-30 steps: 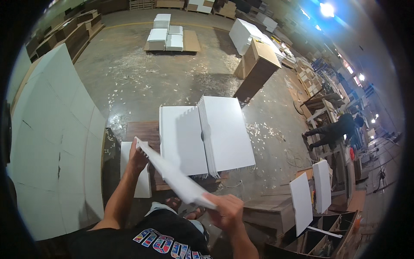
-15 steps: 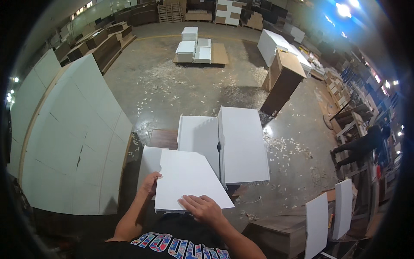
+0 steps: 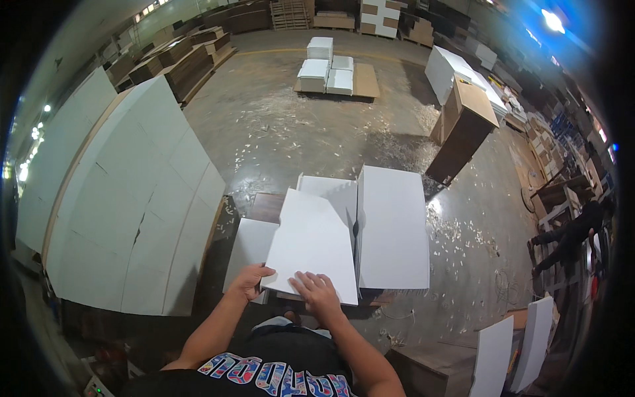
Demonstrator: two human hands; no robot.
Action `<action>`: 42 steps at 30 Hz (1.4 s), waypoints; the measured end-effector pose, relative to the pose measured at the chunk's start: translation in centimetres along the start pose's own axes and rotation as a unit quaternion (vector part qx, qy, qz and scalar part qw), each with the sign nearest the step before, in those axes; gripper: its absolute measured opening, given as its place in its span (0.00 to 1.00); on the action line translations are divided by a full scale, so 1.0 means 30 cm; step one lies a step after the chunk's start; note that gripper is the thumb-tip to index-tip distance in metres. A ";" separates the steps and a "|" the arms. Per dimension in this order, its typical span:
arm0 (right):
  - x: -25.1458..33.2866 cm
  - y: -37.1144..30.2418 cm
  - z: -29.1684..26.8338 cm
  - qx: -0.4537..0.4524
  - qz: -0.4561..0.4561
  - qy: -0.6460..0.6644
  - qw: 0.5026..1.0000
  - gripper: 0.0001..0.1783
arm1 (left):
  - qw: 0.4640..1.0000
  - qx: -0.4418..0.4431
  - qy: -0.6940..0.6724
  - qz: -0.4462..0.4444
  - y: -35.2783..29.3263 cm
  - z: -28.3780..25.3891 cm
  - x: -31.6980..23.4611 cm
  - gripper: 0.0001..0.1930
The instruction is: The person repeatedly picks up white rectangular panels, places them on a panel-cutting machine, and pushes them through to trim the edges. After each cut, the person stacks the finished panels on a nearby pile.
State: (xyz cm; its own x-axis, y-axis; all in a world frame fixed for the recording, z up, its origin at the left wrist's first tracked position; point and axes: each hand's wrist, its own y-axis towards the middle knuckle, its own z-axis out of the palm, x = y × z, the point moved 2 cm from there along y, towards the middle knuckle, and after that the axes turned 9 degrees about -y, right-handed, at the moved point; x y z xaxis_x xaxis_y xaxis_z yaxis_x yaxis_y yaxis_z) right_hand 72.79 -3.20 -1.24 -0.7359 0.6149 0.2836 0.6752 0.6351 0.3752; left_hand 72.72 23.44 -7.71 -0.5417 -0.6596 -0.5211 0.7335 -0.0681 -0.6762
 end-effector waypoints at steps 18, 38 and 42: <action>-0.157 0.104 0.550 0.143 0.000 -0.033 0.989 0.38 | 0.986 -0.041 0.151 -0.055 0.460 -0.369 0.129 0.19; -0.332 -0.426 1.194 -0.211 0.746 0.540 0.327 0.13 | 0.763 -0.071 0.626 0.145 0.646 -0.556 0.396 0.47; -0.350 -0.409 1.208 -0.220 0.760 0.528 0.311 0.15 | 0.755 -0.084 0.633 0.146 0.663 -0.554 0.392 0.39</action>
State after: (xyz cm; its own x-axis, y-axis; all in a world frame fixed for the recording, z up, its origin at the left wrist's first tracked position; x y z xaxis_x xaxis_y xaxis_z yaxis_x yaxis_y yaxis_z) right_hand 74.07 -0.51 -40.82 0.6516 -0.5935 0.4724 0.3824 -0.2809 -0.8803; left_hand 74.11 26.78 -35.93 -0.4028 0.6242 -0.6694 0.8930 0.1076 -0.4370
